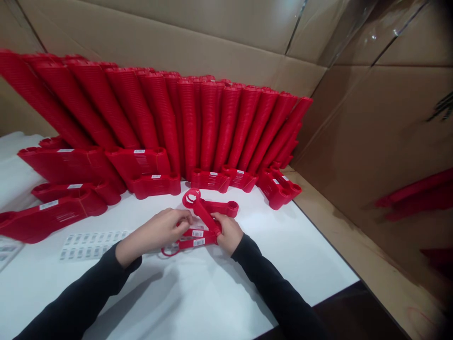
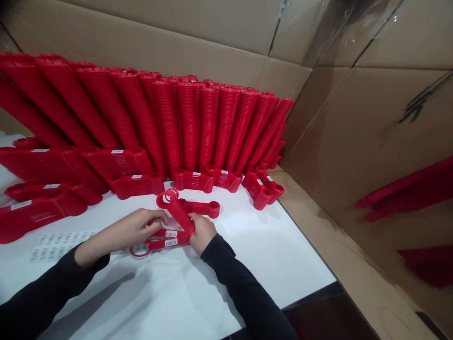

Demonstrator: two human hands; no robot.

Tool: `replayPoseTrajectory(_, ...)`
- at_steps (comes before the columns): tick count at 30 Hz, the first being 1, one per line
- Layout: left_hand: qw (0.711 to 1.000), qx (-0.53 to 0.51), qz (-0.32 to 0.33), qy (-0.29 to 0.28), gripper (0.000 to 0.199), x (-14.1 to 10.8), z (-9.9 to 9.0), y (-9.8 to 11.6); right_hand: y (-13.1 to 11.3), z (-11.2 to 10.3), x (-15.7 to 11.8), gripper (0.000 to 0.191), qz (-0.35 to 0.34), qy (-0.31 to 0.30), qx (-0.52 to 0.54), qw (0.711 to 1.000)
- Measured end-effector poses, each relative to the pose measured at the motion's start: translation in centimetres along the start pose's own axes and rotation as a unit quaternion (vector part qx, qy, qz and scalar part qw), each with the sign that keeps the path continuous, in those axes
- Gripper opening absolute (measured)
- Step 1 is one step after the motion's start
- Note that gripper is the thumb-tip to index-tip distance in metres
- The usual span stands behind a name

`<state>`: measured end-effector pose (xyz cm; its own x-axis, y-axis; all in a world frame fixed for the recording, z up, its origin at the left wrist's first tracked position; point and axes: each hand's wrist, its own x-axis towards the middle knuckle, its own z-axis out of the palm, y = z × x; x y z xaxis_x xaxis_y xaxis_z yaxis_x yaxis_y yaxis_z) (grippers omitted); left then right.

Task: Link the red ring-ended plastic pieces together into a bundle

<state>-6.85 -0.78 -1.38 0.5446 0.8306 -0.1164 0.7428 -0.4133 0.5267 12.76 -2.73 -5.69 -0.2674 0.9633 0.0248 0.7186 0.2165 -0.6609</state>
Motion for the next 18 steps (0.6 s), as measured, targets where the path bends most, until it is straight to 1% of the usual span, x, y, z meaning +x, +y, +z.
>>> replayPoseTrajectory(3,0.999,0.034,0.022,0.014,0.028,0.2,0.5,-0.8,0.0,0.2,-0.1,0.043,-0.007,-0.034,-0.021,0.999)
replayPoseTrajectory(5,0.998,0.051,0.029,0.033,0.027,0.2,1.0,-1.3,0.0,0.3,-0.1,0.041,0.0,-0.046,-0.035,0.998)
replayPoseTrajectory(6,0.998,0.056,0.028,0.033,0.026,0.2,1.2,-1.4,0.0,0.3,-0.1,0.04,0.005,-0.048,-0.041,0.998)
replayPoseTrajectory(9,0.998,0.063,0.016,0.014,0.022,0.2,1.5,-1.6,0.0,0.3,-0.1,0.039,0.013,-0.048,-0.046,0.998)
replayPoseTrajectory(11,0.998,0.067,0.019,0.005,0.02,0.1,1.5,-1.6,0.1,0.3,-0.1,0.04,0.018,-0.046,-0.045,0.998)
replayPoseTrajectory(14,0.997,0.07,0.03,-0.001,0.021,0.2,1.4,-1.9,0.2,0.4,-0.1,0.039,0.023,-0.047,-0.045,0.998)
replayPoseTrajectory(18,0.996,0.08,0.023,-0.032,0.022,0.2,1.8,-2.3,0.2,0.4,-0.1,0.037,0.026,-0.05,-0.046,0.997)
